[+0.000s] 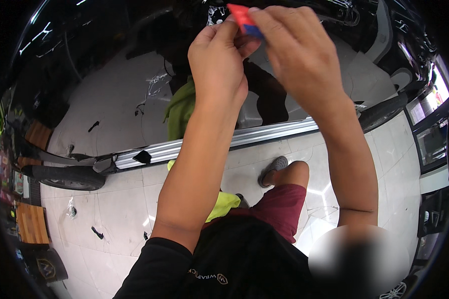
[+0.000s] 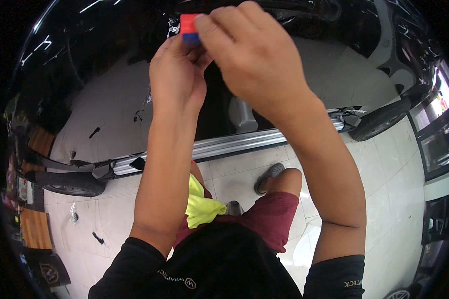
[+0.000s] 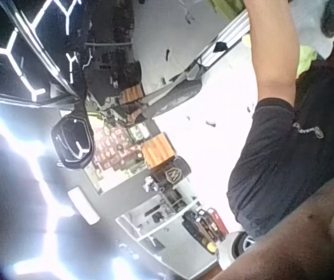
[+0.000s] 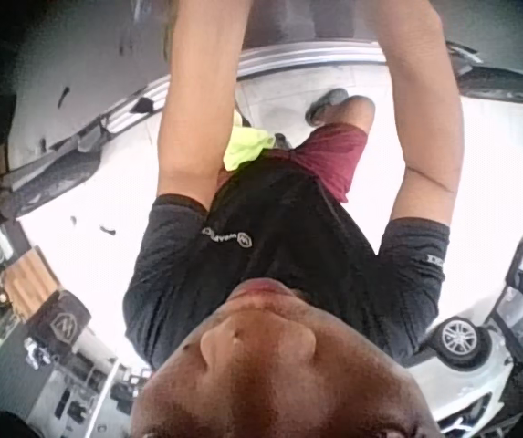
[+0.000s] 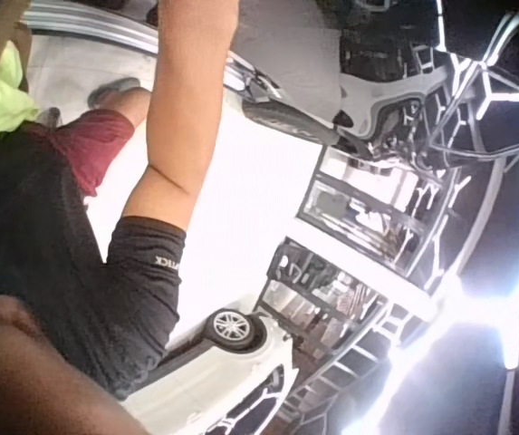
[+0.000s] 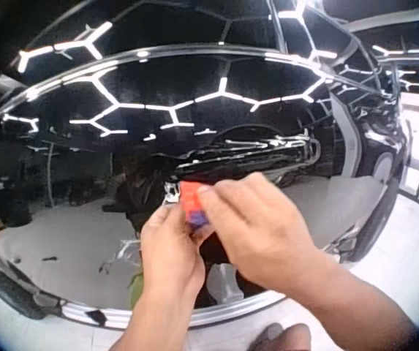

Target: The person applies a black vinyl wrap to the rear bumper of a black car. They use a squeegee to smooth the film, a knife to trim excess material, and a cloth to wipe the surface. The person works on the lower edge and contours of the bumper, ensuring the wrap adheres smoothly.

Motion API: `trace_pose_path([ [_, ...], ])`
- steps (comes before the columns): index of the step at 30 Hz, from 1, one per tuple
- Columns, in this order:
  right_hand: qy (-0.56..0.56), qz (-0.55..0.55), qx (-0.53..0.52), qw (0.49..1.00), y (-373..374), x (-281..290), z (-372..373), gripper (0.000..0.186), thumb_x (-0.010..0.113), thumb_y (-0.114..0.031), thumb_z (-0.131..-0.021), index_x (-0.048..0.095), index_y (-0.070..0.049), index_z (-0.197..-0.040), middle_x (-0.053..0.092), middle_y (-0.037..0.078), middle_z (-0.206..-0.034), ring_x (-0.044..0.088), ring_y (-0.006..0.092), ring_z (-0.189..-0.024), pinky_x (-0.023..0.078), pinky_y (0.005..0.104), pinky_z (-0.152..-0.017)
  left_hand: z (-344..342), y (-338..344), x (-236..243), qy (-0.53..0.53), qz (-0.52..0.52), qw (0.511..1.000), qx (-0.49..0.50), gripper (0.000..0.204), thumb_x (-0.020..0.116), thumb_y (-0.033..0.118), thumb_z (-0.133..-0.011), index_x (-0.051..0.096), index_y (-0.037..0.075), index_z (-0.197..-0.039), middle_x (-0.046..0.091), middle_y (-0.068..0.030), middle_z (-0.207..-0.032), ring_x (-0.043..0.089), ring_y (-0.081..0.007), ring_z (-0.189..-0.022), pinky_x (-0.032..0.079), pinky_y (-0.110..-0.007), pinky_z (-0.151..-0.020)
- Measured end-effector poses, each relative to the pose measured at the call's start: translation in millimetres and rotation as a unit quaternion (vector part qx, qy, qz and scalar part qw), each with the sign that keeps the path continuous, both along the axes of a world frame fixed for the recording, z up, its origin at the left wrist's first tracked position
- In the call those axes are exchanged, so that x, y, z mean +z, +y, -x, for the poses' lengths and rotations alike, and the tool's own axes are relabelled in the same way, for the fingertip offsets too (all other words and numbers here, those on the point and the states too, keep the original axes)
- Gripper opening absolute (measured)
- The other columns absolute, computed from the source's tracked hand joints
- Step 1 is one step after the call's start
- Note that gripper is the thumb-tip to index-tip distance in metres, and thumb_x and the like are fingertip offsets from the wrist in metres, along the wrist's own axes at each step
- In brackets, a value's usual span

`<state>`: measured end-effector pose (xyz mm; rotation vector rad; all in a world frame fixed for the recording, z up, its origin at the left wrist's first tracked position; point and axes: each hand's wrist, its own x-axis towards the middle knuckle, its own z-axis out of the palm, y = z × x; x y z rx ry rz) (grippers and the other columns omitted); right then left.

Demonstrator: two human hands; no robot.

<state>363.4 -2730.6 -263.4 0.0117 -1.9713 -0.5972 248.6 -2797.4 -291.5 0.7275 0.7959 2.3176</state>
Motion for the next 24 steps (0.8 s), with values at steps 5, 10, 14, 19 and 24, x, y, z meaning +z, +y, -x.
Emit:
trace_pose_path([
  [5,0.012,-0.053,-0.034,0.998,-11,2,9,0.037,0.067,-0.018,-0.071,0.067,-0.001,-0.104,0.063,0.008,-0.098,0.057,0.0228,-0.086,0.047,0.0321,-0.07,-8,-10,3,-0.009,-0.015,1.0,-0.013,0.013,0.056,0.009,-0.097,0.062,-0.002,-0.095,0.065,-0.0066,-0.085,0.062,-0.0133,-0.073,0.054,-0.028,-0.067],
  [10,0.002,-0.052,-0.066,0.996,-24,-3,3,0.037,0.067,-0.018,-0.07,0.067,0.0,-0.103,0.063,0.011,-0.098,0.055,0.0248,-0.088,0.046,0.0341,-0.072,-13,-19,0,0.002,0.019,0.999,-0.045,0.021,0.057,0.011,-0.097,0.062,-0.003,-0.111,0.068,-0.0093,-0.101,0.066,-0.0161,-0.088,0.055,-0.029,-0.077],
  [14,0.011,-0.07,-0.091,0.993,-13,3,3,0.038,0.066,-0.018,-0.07,0.067,0.0,-0.104,0.062,0.011,-0.099,0.055,0.0246,-0.089,0.046,0.0345,-0.072,-9,-10,8,0.023,-0.003,0.999,-0.049,0.021,0.055,0.01,-0.097,0.061,-0.003,-0.112,0.068,-0.0102,-0.102,0.066,-0.0174,-0.089,0.054,-0.029,-0.08],
  [19,0.006,-0.031,-0.103,0.994,-1,19,8,0.039,0.067,-0.015,-0.071,0.066,-0.002,-0.108,0.061,0.01,-0.098,0.055,0.0257,-0.088,0.047,0.0352,-0.072,4,6,24,0.008,0.001,0.998,-0.06,0.019,0.06,0.016,-0.097,0.064,-0.003,-0.1,0.067,-0.0084,-0.09,0.065,-0.0151,-0.079,0.056,-0.029,-0.073],
  [24,-0.031,0.152,-0.026,0.988,-23,16,-41,0.04,0.064,-0.004,-0.075,0.063,-0.004,-0.114,0.061,0.012,-0.1,0.056,0.0299,-0.087,0.048,0.0397,-0.075,8,-6,27,0.03,0.046,0.996,-0.07,0.019,0.062,0.016,-0.096,0.065,-0.002,-0.101,0.069,-0.0107,-0.09,0.068,-0.0203,-0.085,0.056,-0.033,-0.079],
])
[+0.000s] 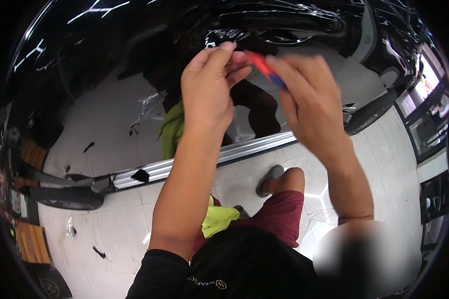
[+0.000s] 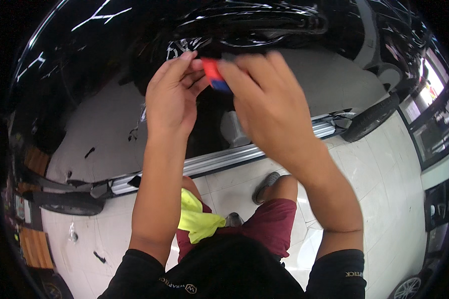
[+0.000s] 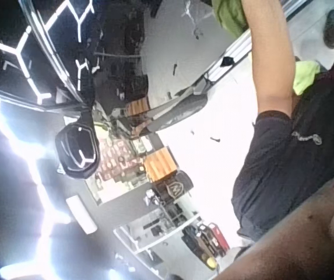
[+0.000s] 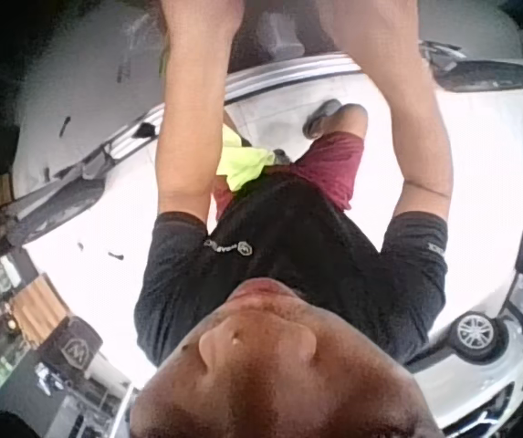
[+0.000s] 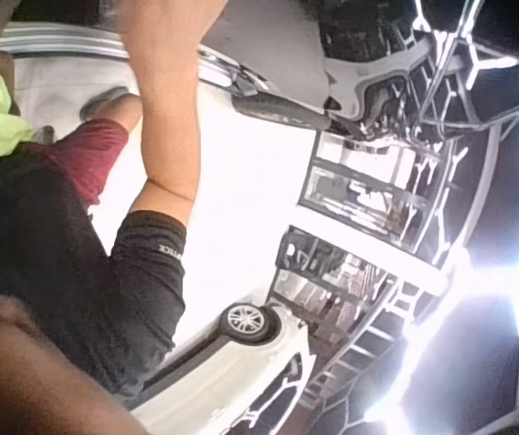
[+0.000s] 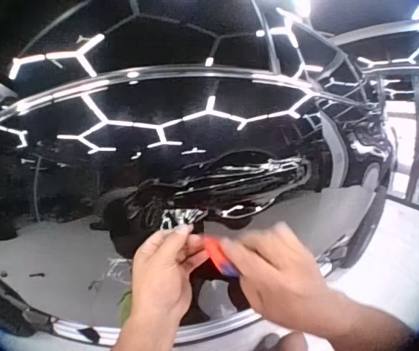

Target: The person applies a black vinyl wrap to the rear bumper of a black car. They use a squeegee to smooth the film, a knife to trim excess material, and a cloth to wipe the surface. The person works on the lower edge and contours of the bumper, ensuring the wrap adheres smoothly.

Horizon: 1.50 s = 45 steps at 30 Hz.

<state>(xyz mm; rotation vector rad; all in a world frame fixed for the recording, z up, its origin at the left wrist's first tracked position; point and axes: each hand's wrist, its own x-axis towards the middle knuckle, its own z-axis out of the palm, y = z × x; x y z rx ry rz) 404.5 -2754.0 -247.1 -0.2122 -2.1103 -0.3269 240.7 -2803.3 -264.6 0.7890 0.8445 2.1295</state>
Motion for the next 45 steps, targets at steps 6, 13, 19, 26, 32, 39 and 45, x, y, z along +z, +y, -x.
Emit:
trace_pose_path([
  [6,-0.167,0.618,-0.056,0.766,-48,-92,-126,0.046,0.063,-0.01,-0.084,0.055,-0.003,-0.129,0.064,0.024,-0.107,0.062,0.0422,-0.099,0.05,0.0442,-0.086,-2,-30,5,0.022,0.031,0.999,-0.006,0.028,0.062,0.019,-0.096,0.065,-0.002,-0.114,0.07,-0.0137,-0.094,0.07,-0.0265,-0.091,0.056,-0.037,-0.085],
  [13,-0.263,0.599,-0.201,0.729,-116,-288,-206,0.052,0.064,-0.014,-0.081,0.053,0.001,-0.13,0.063,0.029,-0.109,0.062,0.0439,-0.103,0.051,0.0474,-0.09,-27,-31,-52,0.198,0.111,0.972,-0.055,0.024,0.063,0.012,-0.096,0.065,0.0,-0.116,0.071,-0.013,-0.099,0.07,-0.02,-0.09,0.057,-0.032,-0.081],
  [19,-0.289,0.559,-0.191,0.753,-83,-311,-231,0.055,0.066,-0.014,-0.081,0.052,0.003,-0.131,0.059,0.03,-0.115,0.058,0.045,-0.107,0.049,0.0484,-0.093,-35,-78,-170,0.645,0.275,0.705,-0.109,0.04,0.068,0.027,-0.091,0.062,0.005,-0.125,0.064,-0.0158,-0.118,0.063,-0.0289,-0.109,0.051,-0.042,-0.092],
  [26,-0.219,0.54,-0.327,0.744,-123,-330,-232,0.058,0.069,-0.028,-0.084,0.052,0.001,-0.131,0.055,0.03,-0.124,0.059,0.0437,-0.107,0.05,0.0483,-0.092,4,-212,-344,0.691,0.475,0.544,0.006,0.053,0.06,0.039,-0.09,0.056,0.009,-0.134,0.048,-0.0194,-0.142,0.052,-0.0459,-0.121,0.046,-0.05,-0.101],
  [32,-0.075,0.596,-0.278,0.75,-131,-325,-205,0.055,0.066,-0.03,-0.09,0.051,0.001,-0.133,0.057,0.029,-0.125,0.061,0.0445,-0.108,0.05,0.049,-0.091,9,-241,-323,0.623,0.519,0.584,0.045,0.049,0.056,0.035,-0.093,0.056,0.005,-0.132,0.054,-0.0215,-0.135,0.054,-0.046,-0.118,0.045,-0.051,-0.101],
  [39,-0.041,0.602,0.026,0.797,-144,-291,-72,0.047,0.055,-0.025,-0.096,0.05,0.0,-0.136,0.059,0.027,-0.122,0.057,0.0446,-0.114,0.045,0.0448,-0.099,-32,-215,-268,0.392,0.362,0.844,-0.056,0.051,0.066,0.025,-0.093,0.052,-0.002,-0.134,0.063,-0.0188,-0.121,0.062,-0.0304,-0.11,0.049,-0.038,-0.095],
  [45,-0.156,0.623,-0.049,0.765,-161,-305,-58,0.049,0.06,-0.022,-0.092,0.051,0.0,-0.134,0.059,0.028,-0.116,0.057,0.0459,-0.108,0.046,0.0495,-0.096,8,-178,-336,0.023,0.349,0.937,-0.009,0.032,0.061,0.004,-0.092,0.058,0.003,-0.124,0.065,-0.0099,-0.113,0.065,-0.0207,-0.099,0.054,-0.033,-0.085],
])
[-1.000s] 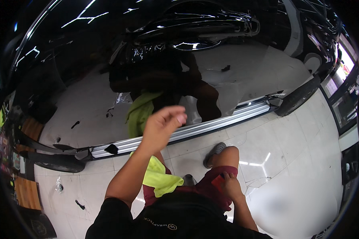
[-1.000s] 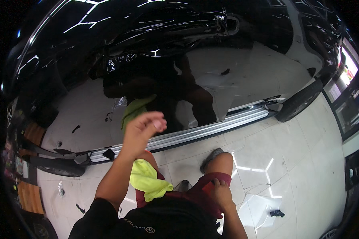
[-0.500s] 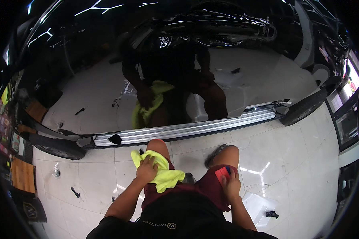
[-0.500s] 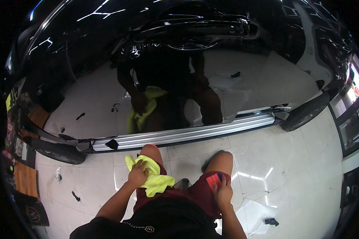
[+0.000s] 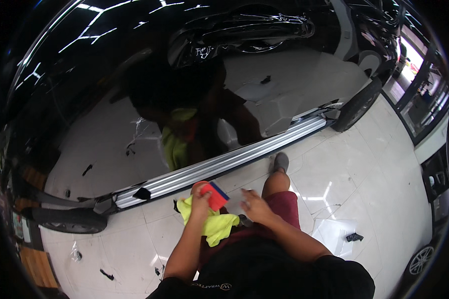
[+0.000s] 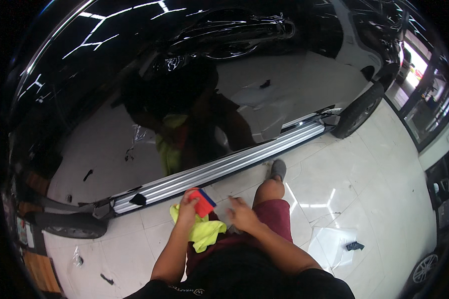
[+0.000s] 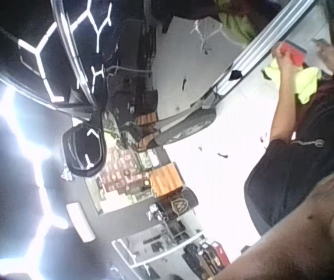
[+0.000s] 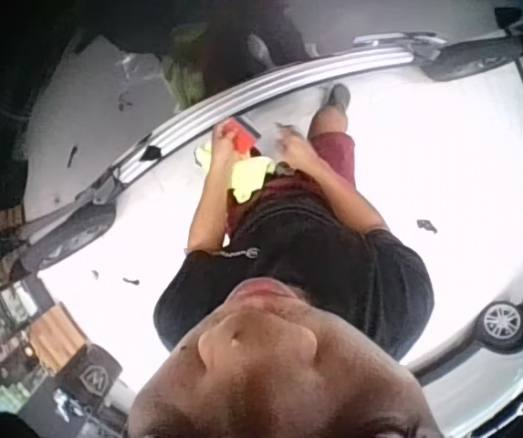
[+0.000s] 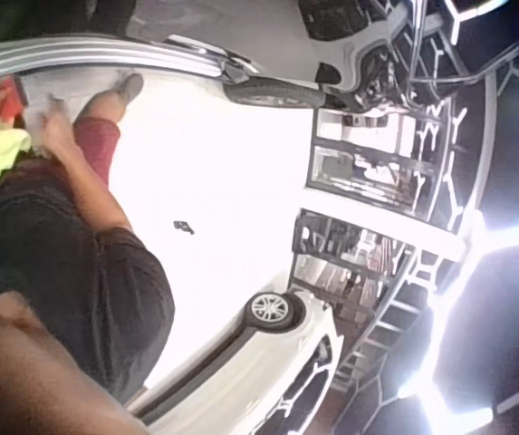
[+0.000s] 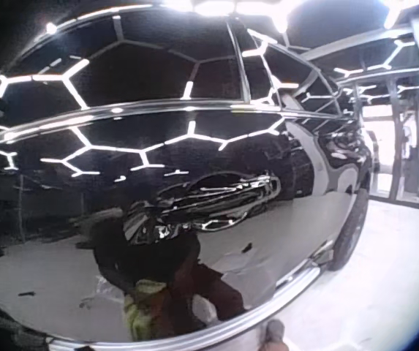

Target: The person applies a black vinyl wrap to the rear bumper of a black car. They use a squeegee to smooth the film, a knife to trim excess material, and a cloth to wipe the surface. The person works on the lower edge and contours of the bumper, ensuring the wrap adheres smoothly.

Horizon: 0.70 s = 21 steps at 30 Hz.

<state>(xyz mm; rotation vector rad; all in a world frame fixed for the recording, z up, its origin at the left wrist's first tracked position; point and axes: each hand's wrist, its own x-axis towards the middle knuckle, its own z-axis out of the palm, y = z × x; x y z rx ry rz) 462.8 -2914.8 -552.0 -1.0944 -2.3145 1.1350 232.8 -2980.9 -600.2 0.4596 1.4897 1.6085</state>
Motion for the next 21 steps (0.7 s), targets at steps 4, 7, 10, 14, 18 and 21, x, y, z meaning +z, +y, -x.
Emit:
trace_pose_path([
  [4,-0.139,-0.068,-0.19,0.969,14,-28,-81,0.046,0.063,-0.029,-0.09,0.055,0.001,-0.124,0.057,0.031,-0.117,0.052,0.0479,-0.114,0.043,0.0516,-0.099,123,16,-51,-0.075,0.046,0.993,0.079,0.034,0.057,-0.005,-0.088,0.057,0.005,-0.122,0.067,-0.01,-0.106,0.067,-0.0234,-0.09,0.057,-0.037,-0.079],
  [7,-0.244,0.058,-0.228,0.941,-19,-56,-120,0.045,0.055,-0.036,-0.096,0.058,0.005,-0.112,0.059,0.033,-0.112,0.06,0.0491,-0.099,0.049,0.0534,-0.087,182,31,-82,-0.139,0.065,0.982,0.107,0.035,0.052,-0.005,-0.089,0.054,0.004,-0.123,0.065,-0.0137,-0.106,0.068,-0.0288,-0.092,0.059,-0.046,-0.076],
  [10,-0.237,0.027,-0.293,0.926,-29,-54,-98,0.042,0.05,-0.036,-0.098,0.059,0.005,-0.103,0.063,0.033,-0.102,0.062,0.0482,-0.093,0.049,0.0533,-0.083,221,47,-105,-0.161,0.144,0.965,0.147,0.036,0.054,0.001,-0.09,0.051,0.008,-0.126,0.063,-0.0138,-0.112,0.066,-0.0322,-0.101,0.057,-0.055,-0.082],
  [14,-0.176,0.04,-0.317,0.931,4,-85,-97,0.042,0.048,-0.036,-0.099,0.061,0.004,-0.101,0.065,0.031,-0.091,0.061,0.0491,-0.091,0.048,0.053,-0.083,273,73,-192,-0.166,0.102,0.955,0.224,0.032,0.051,0.005,-0.087,0.054,0.004,-0.119,0.064,-0.0163,-0.107,0.067,-0.0357,-0.093,0.059,-0.055,-0.074],
  [18,-0.142,-0.001,-0.317,0.938,27,-121,-136,0.042,0.046,-0.036,-0.1,0.063,0.002,-0.103,0.067,0.027,-0.093,0.063,0.0465,-0.091,0.049,0.0521,-0.083,282,91,-261,-0.082,-0.158,0.98,-0.089,0.017,0.053,0.013,-0.085,0.064,0.003,-0.093,0.068,-0.014,-0.089,0.068,-0.032,-0.077,0.059,-0.05,-0.066],
  [21,-0.203,0.018,-0.252,0.946,7,-121,-169,0.041,0.045,-0.036,-0.1,0.063,0.0,-0.108,0.068,0.026,-0.095,0.065,0.0435,-0.091,0.049,0.0518,-0.085,286,76,-271,-0.094,0.097,0.98,0.147,0.025,0.065,0.021,-0.085,0.063,0.009,-0.107,0.068,-0.0094,-0.099,0.068,-0.0295,-0.089,0.056,-0.048,-0.079],
])
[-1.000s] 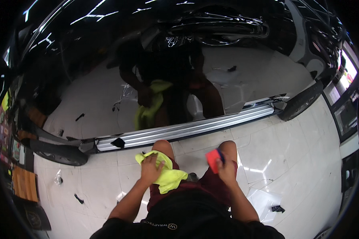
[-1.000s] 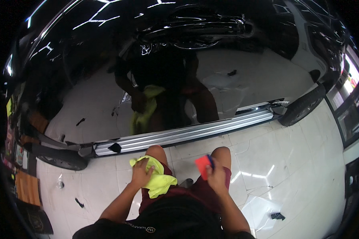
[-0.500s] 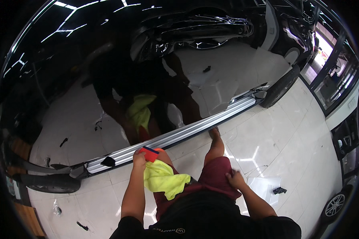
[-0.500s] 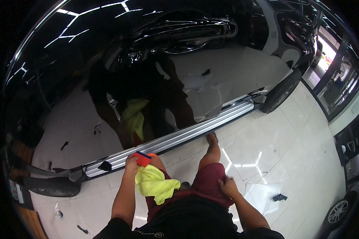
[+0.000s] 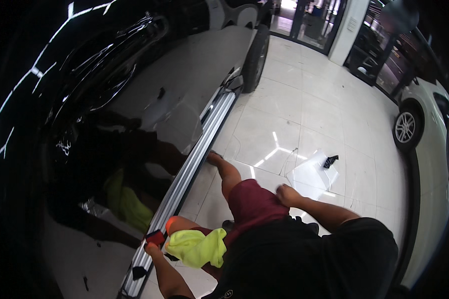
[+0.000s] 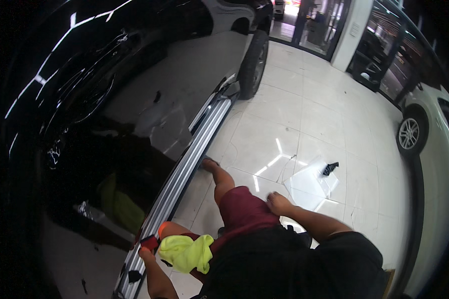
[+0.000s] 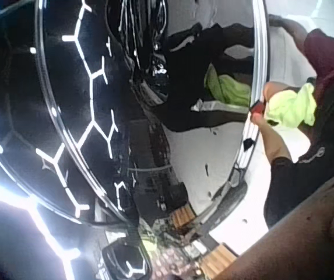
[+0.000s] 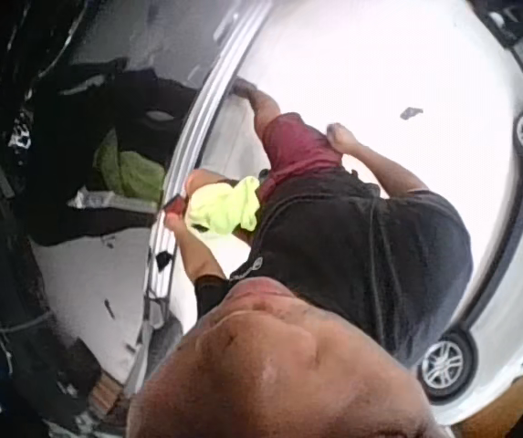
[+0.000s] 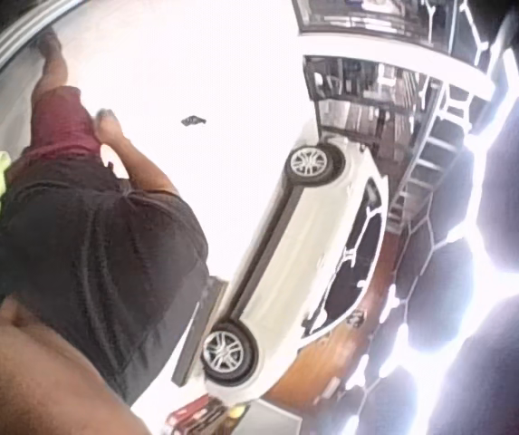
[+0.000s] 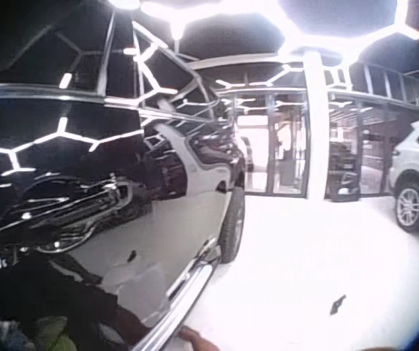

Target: The person applies a black vinyl wrap to the rear bumper of a black car. They use a squeegee to smooth the film, a knife to trim excess material, and a cloth to wipe the surface. The person works on the lower edge and contours of the bumper, ensuring the wrap adheres smoothly.

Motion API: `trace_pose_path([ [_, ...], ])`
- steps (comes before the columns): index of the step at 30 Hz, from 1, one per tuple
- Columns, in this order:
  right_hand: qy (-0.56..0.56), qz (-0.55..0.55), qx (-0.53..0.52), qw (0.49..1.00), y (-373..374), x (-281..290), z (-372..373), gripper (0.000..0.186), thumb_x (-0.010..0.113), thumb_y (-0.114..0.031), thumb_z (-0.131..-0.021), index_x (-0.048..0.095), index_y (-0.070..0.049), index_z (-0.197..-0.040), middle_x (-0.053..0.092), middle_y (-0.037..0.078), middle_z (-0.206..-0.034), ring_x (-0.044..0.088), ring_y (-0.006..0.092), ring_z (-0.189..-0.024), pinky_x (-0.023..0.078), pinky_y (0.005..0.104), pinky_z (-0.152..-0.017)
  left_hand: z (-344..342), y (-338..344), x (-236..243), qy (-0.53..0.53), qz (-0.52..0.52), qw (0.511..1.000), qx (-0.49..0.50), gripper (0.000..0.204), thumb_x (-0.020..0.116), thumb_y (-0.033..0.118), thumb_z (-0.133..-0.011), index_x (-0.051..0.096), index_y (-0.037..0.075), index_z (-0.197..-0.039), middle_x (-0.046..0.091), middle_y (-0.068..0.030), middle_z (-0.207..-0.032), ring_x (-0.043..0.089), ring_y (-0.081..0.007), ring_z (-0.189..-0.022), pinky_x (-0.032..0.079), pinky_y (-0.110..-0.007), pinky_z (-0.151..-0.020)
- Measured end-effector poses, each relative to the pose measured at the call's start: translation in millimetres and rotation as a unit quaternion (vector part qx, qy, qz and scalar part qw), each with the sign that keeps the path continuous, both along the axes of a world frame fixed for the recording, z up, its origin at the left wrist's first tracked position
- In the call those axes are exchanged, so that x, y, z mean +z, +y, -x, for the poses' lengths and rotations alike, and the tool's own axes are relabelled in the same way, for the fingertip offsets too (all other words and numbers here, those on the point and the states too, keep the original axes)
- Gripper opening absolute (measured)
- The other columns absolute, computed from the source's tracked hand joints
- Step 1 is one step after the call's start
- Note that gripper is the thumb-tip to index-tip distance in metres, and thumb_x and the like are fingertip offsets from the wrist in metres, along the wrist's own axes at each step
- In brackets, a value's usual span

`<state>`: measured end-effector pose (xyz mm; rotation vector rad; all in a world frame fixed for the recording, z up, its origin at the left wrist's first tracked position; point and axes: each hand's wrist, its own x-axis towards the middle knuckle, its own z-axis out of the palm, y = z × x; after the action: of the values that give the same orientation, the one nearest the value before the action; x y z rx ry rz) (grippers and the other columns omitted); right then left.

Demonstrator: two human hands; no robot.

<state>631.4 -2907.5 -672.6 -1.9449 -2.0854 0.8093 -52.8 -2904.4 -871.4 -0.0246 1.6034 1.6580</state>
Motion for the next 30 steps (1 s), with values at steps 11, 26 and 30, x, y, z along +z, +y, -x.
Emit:
trace_pose_path([
  [11,0.184,0.072,-0.063,0.978,-54,74,16,0.027,0.058,-0.02,-0.093,0.061,-0.002,-0.113,0.067,0.022,-0.099,0.065,0.04,-0.094,0.052,0.0443,-0.082,-6,-26,21,0.338,0.202,0.903,-0.169,0.049,0.066,0.02,-0.09,0.052,-0.003,-0.131,0.067,-0.0189,-0.115,0.065,-0.0308,-0.101,0.05,-0.04,-0.089],
  [26,0.041,0.009,0.165,0.985,-73,16,37,0.028,0.047,-0.007,-0.087,0.063,0.002,-0.109,0.065,0.026,-0.109,0.06,0.0451,-0.103,0.049,0.047,-0.091,-156,-118,218,0.414,0.081,0.814,-0.399,0.045,0.052,0.033,-0.1,0.055,-0.001,-0.13,0.058,-0.0249,-0.128,0.055,-0.0392,-0.118,0.042,-0.043,-0.102],
  [30,-0.042,0.08,0.125,0.988,-97,52,35,0.041,0.059,-0.011,-0.089,0.056,0.003,-0.127,0.061,0.026,-0.123,0.059,0.0392,-0.117,0.047,0.0422,-0.1,-176,-130,234,0.432,0.084,0.814,-0.379,0.047,0.051,0.032,-0.1,0.052,-0.001,-0.134,0.057,-0.0259,-0.129,0.052,-0.0399,-0.122,0.039,-0.044,-0.105],
])
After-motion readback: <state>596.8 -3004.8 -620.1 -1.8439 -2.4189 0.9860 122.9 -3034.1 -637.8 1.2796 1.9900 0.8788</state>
